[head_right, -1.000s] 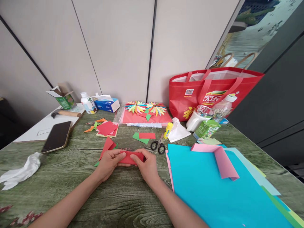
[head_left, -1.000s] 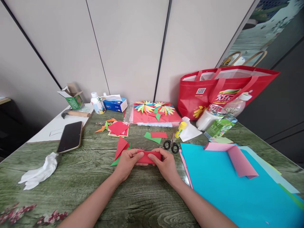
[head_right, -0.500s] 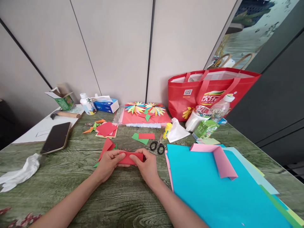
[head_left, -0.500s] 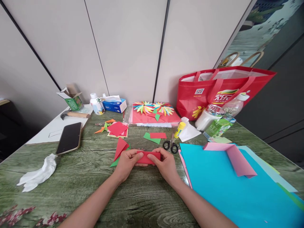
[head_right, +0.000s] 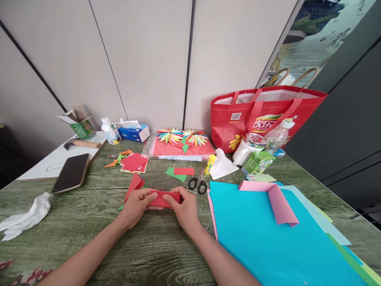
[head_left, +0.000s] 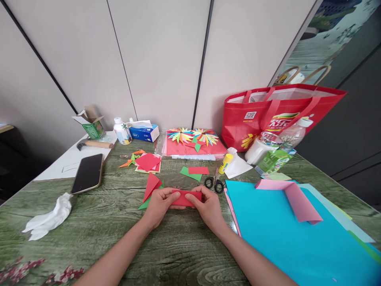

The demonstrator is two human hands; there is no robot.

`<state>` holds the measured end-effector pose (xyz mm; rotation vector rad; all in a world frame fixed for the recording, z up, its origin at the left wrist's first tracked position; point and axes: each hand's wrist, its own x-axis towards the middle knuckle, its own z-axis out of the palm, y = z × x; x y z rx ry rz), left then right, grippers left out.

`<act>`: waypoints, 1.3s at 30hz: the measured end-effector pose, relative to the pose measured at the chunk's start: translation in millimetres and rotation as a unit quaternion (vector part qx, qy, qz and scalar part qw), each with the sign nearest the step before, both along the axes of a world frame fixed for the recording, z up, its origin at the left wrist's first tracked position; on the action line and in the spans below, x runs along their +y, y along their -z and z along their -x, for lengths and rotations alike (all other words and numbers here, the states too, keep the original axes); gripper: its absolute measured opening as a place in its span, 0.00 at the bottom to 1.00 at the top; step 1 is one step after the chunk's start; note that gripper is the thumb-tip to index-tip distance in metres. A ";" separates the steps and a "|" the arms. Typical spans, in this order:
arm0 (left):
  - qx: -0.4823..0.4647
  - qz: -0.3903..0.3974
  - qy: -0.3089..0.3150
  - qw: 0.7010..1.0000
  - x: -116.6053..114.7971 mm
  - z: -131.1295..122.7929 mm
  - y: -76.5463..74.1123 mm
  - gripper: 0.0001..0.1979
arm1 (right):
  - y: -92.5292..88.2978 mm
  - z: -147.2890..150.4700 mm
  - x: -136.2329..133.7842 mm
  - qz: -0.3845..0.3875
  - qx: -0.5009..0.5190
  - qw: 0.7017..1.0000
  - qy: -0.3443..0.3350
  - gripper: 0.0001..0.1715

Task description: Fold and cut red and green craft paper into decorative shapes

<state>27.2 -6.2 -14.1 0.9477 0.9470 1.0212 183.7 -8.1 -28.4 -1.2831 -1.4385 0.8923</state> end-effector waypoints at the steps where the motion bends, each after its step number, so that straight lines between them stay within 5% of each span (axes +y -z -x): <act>1: -0.001 0.001 0.000 1.000 -0.1 -0.1 0.0 0.12 | -0.2 0.1 -0.1 0.000 0.000 1.000 -0.001 0.12; 39: 0.019 0.003 -0.009 1.000 -1.7 0.1 -0.4 0.12 | -2.6 -0.8 -0.7 0.012 0.008 1.000 0.004 0.13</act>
